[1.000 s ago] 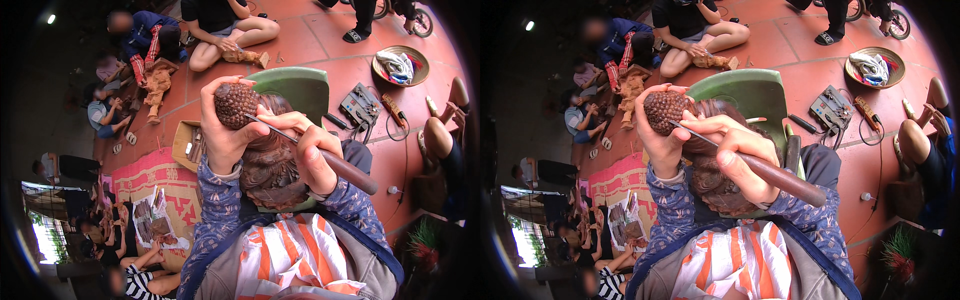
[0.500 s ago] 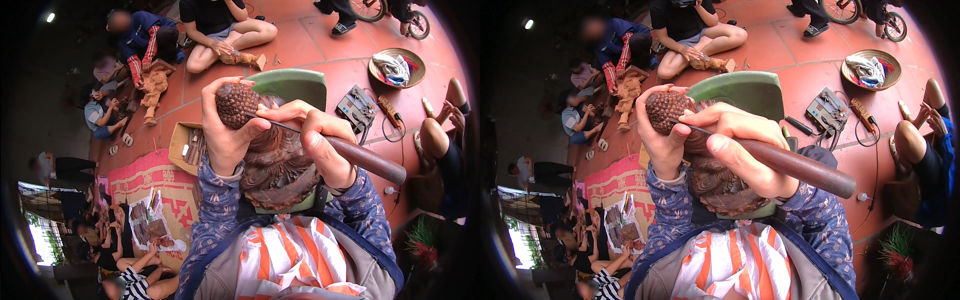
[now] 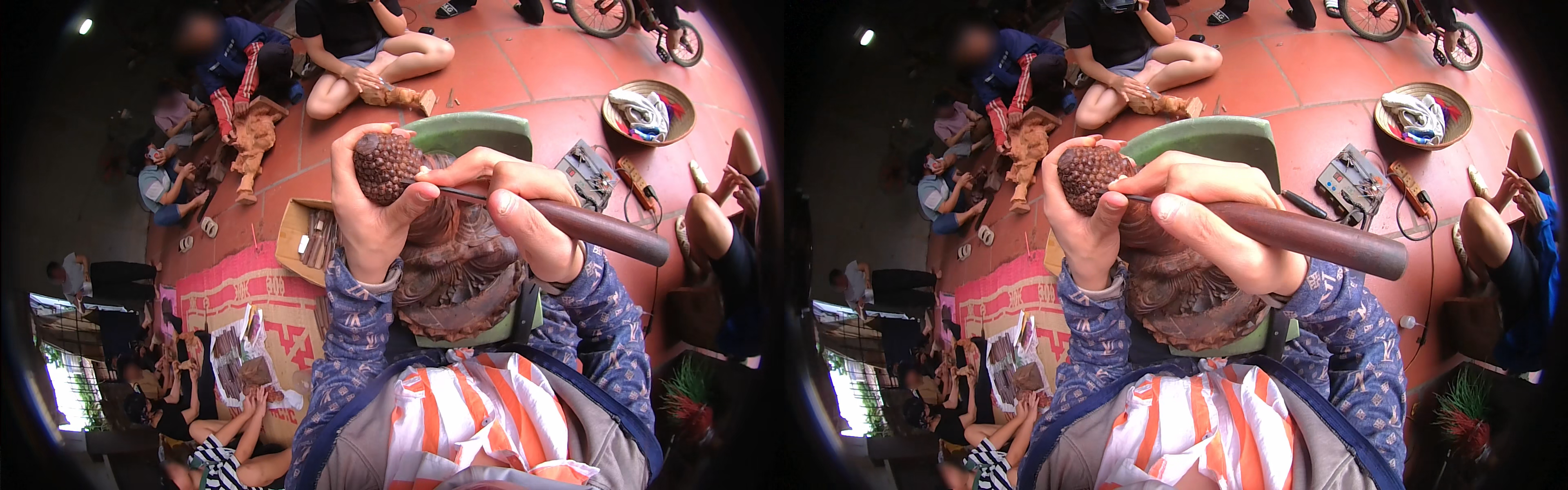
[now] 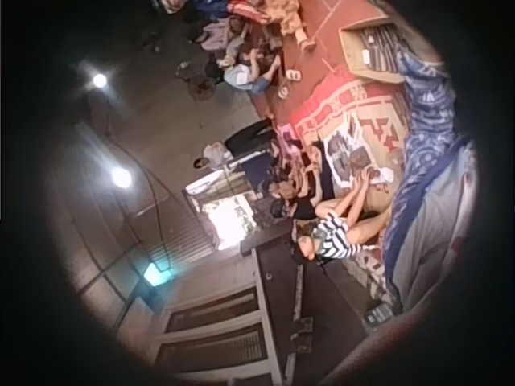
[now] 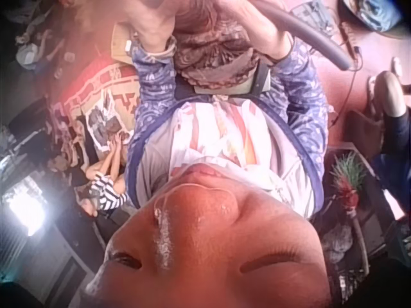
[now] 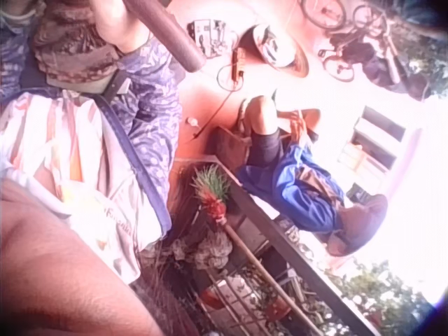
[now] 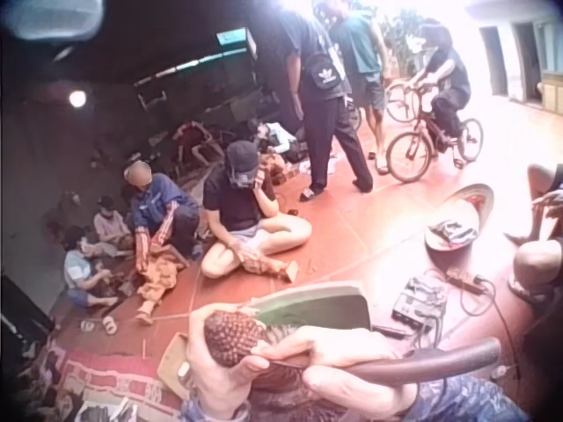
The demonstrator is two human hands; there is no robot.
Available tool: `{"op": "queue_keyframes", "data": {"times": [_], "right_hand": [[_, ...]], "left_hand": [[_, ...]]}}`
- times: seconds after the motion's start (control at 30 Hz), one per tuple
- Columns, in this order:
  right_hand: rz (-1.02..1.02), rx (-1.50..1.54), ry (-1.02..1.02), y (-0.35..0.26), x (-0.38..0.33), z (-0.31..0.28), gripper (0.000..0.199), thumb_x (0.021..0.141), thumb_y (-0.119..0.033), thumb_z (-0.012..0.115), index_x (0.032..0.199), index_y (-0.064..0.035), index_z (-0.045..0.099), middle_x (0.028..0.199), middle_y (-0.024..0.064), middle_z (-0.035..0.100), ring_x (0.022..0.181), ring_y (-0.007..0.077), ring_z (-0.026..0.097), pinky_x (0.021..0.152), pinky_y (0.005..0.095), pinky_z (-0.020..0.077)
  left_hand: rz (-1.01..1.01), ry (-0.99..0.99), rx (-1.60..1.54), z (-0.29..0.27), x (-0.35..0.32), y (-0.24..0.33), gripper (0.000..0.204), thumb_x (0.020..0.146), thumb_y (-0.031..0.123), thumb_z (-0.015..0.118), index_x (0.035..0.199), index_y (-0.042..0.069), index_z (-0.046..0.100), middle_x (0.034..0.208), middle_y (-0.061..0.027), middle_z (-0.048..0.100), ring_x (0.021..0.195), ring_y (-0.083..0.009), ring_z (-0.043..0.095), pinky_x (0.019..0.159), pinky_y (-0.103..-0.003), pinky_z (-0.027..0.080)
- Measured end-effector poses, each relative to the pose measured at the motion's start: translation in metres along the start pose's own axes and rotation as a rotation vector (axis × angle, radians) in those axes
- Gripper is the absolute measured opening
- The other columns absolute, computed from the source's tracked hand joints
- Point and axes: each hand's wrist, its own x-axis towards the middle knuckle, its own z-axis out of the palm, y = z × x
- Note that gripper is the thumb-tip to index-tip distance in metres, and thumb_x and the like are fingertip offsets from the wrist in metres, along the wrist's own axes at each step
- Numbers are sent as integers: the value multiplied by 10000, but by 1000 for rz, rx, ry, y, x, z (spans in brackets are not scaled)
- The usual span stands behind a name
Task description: The person carves a wooden Buddha statue using a chisel and mallet, focusing on the head area. They repeatedly position the chisel and tap it with the mallet to refine the surface details.
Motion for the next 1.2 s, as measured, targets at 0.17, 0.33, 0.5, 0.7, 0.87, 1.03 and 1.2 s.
{"op": "queue_keyframes", "data": {"times": [0.17,0.33,0.5,0.7,0.87,1.03,1.2], "right_hand": [[-97,-97,-8,3,-4,5,220,867,-130,534,783,62,599,1005,243,636,845,316,635,793,365,476],[-73,-91,16,3,-2,3,228,871,-146,560,780,59,601,995,238,640,843,310,638,774,363,484],[-191,-162,-76,-1,-3,0,208,854,-138,651,785,47,589,1107,288,600,991,347,632,851,393,497],[-331,54,163,13,-13,8,307,881,-200,635,743,53,529,1241,421,443,1190,496,502,1004,544,400],[-170,97,42,17,-18,3,293,882,-196,587,712,35,529,1187,371,543,1139,452,552,1010,530,378],[-131,134,-9,22,-19,2,291,893,-199,569,718,33,545,1184,367,546,1136,444,554,1032,528,351],[-115,234,-5,28,-20,4,309,919,-200,552,718,35,542,1195,373,529,1185,463,516,1045,559,332]], "left_hand": [[-21,-18,-52,0,-1,3,813,652,465,834,1202,20,433,1104,-105,574,942,-140,586,843,-280,495],[44,-12,40,-3,2,-6,830,632,460,846,1203,22,433,1095,-97,576,938,-145,592,839,-277,498],[2,-40,-108,-3,1,-6,902,539,425,895,1204,27,432,1101,-93,580,978,-156,582,869,-295,489],[79,-51,119,-5,3,-5,933,521,426,904,1216,24,429,1106,-93,580,992,-157,585,886,-305,482],[38,-69,-38,-7,3,-4,938,532,426,901,1230,19,424,1121,-106,579,995,-161,594,890,-301,488],[39,-79,-65,-7,3,-4,929,551,422,894,1240,18,420,1139,-117,574,997,-164,597,886,-297,493],[35,-73,-13,-8,3,-3,896,576,401,893,1238,22,422,1126,-110,575,976,-155,599,869,-291,496]]}}
